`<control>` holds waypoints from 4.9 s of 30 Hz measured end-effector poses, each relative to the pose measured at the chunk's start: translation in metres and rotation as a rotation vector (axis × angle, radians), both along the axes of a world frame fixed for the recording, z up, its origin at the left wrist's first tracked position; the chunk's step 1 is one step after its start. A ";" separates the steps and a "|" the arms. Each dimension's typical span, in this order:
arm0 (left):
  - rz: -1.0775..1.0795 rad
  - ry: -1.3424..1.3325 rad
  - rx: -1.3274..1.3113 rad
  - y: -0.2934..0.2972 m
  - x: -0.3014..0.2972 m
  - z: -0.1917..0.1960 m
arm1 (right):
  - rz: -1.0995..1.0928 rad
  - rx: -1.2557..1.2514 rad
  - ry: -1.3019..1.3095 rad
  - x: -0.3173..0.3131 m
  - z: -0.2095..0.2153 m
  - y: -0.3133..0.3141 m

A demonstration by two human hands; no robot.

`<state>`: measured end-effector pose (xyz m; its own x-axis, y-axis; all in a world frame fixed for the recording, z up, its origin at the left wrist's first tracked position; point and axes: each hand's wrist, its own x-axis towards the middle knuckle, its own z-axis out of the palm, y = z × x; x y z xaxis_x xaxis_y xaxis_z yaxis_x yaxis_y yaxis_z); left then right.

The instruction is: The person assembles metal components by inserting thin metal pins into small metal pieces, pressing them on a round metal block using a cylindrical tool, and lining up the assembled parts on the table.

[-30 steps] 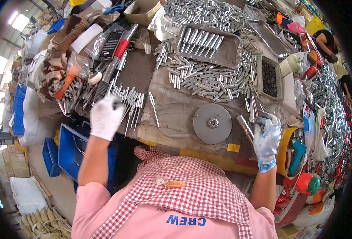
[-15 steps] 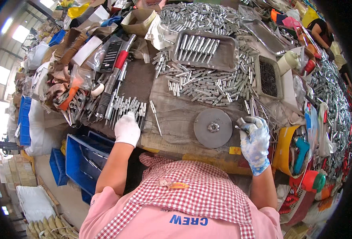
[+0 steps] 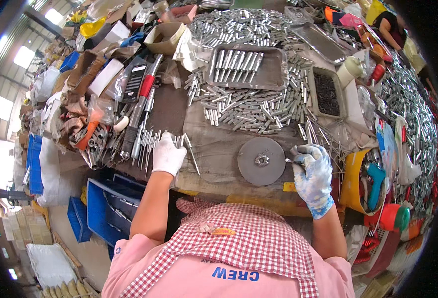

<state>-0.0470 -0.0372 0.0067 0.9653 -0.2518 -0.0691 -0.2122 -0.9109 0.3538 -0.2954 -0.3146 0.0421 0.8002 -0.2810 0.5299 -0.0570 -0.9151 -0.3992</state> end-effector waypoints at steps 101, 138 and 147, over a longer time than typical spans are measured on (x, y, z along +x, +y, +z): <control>-0.290 0.946 -1.231 -0.053 -0.057 0.021 | 0.130 0.362 0.140 0.020 -0.008 0.046; -0.717 0.253 -0.805 -0.052 -0.107 0.032 | 0.212 0.252 0.124 0.004 0.014 0.045; -0.996 -0.031 -0.670 -0.057 -0.106 0.012 | 0.206 0.310 0.260 0.007 -0.009 0.045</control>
